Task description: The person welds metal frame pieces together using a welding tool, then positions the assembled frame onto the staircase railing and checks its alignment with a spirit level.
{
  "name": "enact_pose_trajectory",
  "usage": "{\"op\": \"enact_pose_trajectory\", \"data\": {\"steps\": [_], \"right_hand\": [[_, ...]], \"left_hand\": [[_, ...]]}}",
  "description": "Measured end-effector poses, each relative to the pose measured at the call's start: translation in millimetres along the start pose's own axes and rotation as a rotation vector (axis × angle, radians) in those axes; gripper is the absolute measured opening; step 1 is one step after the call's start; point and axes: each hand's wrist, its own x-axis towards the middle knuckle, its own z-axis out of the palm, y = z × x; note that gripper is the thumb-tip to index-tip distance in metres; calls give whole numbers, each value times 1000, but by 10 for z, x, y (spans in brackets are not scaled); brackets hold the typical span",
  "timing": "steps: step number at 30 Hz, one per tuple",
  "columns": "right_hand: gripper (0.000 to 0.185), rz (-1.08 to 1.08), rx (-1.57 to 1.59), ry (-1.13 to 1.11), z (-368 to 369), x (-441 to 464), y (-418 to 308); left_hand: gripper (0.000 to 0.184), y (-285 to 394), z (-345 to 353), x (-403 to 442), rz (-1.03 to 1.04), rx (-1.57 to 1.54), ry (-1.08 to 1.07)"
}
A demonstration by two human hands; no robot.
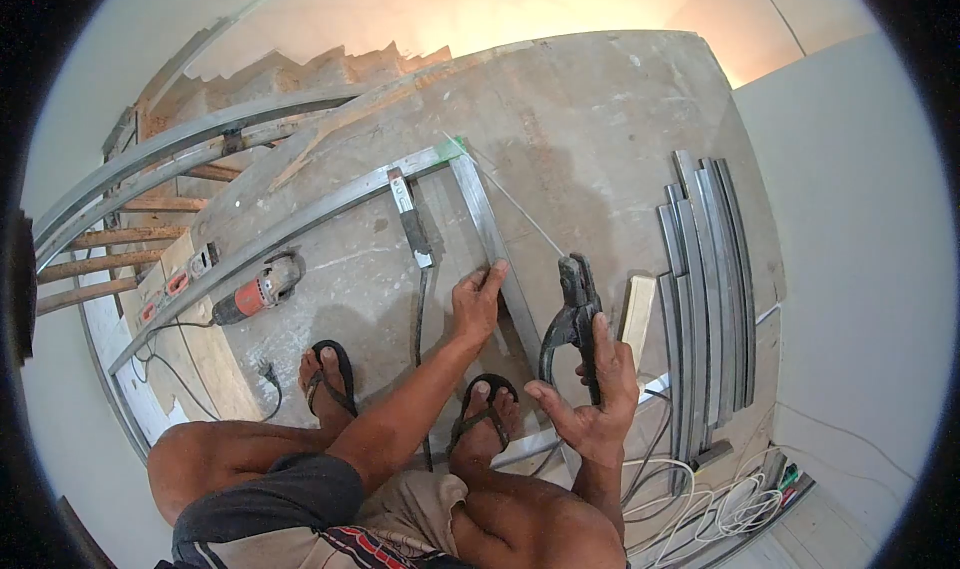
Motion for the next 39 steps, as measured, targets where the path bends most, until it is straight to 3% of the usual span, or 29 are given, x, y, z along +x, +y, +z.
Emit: {"op": "enact_pose_trajectory", "data": {"steps": [3, 30, 33, 35, 39], "right_hand": [[112, 34, -17, -14, -14, -29, -1], [102, 54, -47, -39, -92, -77, -118], [102, 38, -107, -38, -165, -106, -170], [103, -84, -190, -25, -187, -84, -177], [102, -97, -184, -29, -173, -41, -295]], "left_hand": [[51, 70, -26, -53, -16, -63, -6], [46, 150, -40, -85, 51, -86, 53], [46, 127, -42, -93, 52, -109, 49], [47, 112, -38, -72, 48, -130, 38], [50, 100, -72, -76, 94, 10, 49]]}}
